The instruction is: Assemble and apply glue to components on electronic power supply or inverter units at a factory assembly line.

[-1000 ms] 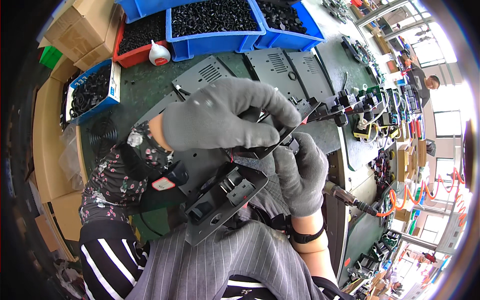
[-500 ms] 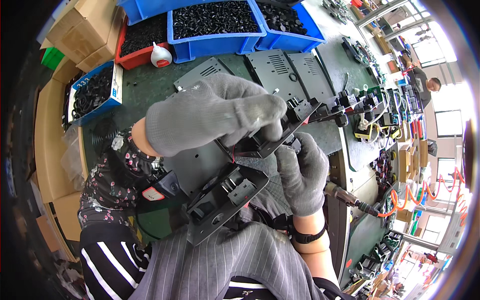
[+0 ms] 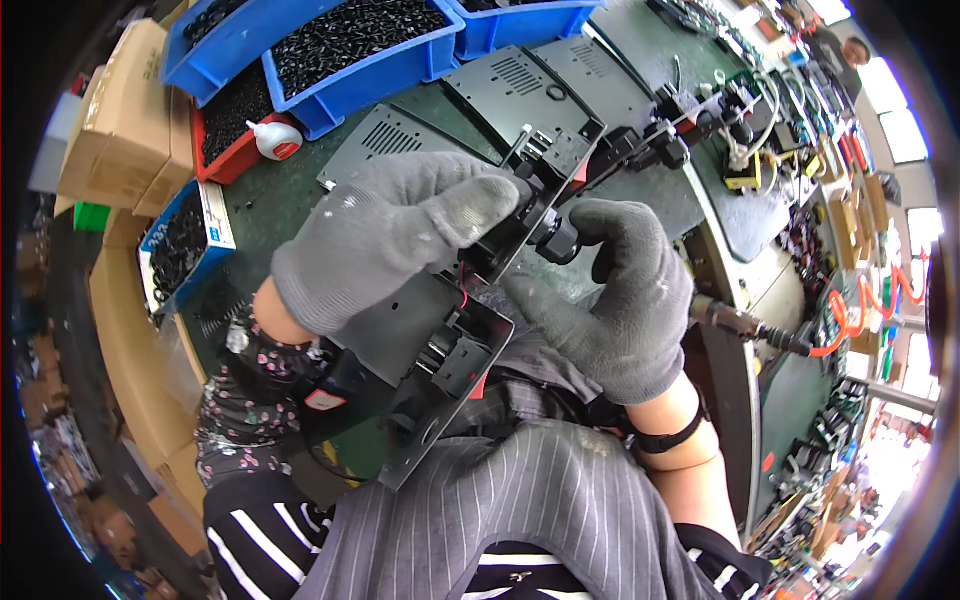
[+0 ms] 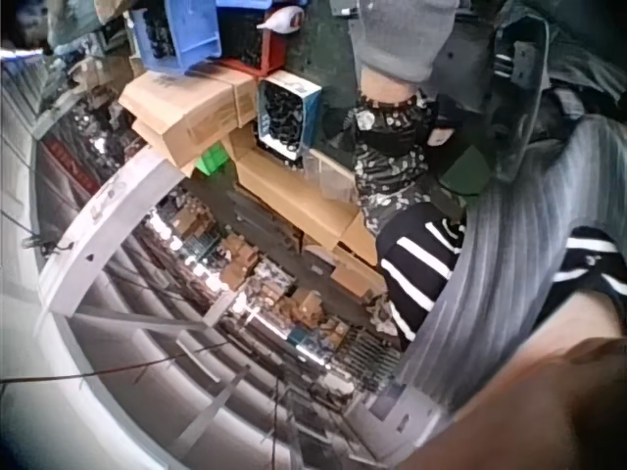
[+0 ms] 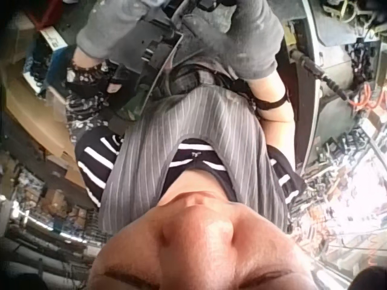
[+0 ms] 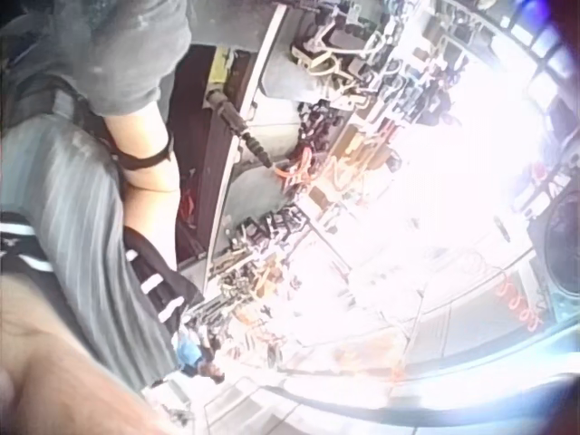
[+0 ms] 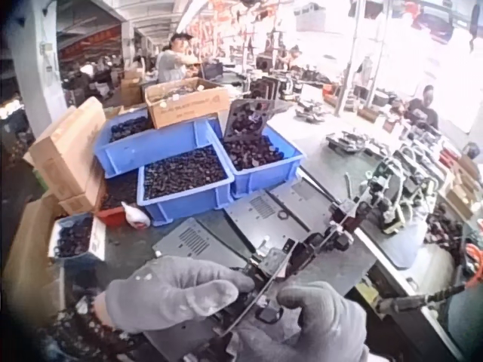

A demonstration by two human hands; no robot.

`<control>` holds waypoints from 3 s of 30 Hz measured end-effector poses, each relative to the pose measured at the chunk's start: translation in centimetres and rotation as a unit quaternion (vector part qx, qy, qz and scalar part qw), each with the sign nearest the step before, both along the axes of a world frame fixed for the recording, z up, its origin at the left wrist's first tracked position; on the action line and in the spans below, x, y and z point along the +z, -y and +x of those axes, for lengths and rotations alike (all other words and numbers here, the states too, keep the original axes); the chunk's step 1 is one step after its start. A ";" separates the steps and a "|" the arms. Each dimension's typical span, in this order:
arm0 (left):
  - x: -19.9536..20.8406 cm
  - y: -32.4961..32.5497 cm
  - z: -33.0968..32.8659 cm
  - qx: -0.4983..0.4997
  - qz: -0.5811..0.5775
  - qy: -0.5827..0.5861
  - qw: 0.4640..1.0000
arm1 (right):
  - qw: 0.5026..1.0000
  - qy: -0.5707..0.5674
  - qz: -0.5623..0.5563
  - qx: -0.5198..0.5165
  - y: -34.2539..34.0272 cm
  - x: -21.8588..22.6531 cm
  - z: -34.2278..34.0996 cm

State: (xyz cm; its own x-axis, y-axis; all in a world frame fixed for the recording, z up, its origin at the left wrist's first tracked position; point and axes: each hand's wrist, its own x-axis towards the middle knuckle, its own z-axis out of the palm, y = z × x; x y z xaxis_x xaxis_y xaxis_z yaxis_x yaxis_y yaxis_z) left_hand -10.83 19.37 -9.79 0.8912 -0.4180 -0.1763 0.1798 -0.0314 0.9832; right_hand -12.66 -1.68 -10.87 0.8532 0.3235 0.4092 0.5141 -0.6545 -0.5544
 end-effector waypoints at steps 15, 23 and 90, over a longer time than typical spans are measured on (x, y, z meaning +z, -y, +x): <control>0.1 0.5 0.0 0.020 -0.042 -0.029 0.998 | 0.999 0.037 -0.024 0.013 0.7 -0.2 0.2; -0.3 0.6 -0.6 -0.007 -0.180 -0.073 0.981 | 0.787 -0.490 0.360 0.104 -0.1 1.1 0.6; -6.6 3.1 15.0 -0.034 0.435 0.374 0.818 | 0.984 -0.137 0.096 0.058 2.8 -9.7 2.0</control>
State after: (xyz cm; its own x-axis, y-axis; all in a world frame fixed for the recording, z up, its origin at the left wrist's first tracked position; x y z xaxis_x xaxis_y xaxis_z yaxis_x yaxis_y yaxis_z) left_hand 4.18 16.25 -16.42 0.8651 -0.4783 0.1507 -0.4943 -0.7623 0.4179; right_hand -10.71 -4.51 -20.57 0.9016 0.3647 0.2326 0.3939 -0.4697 -0.7901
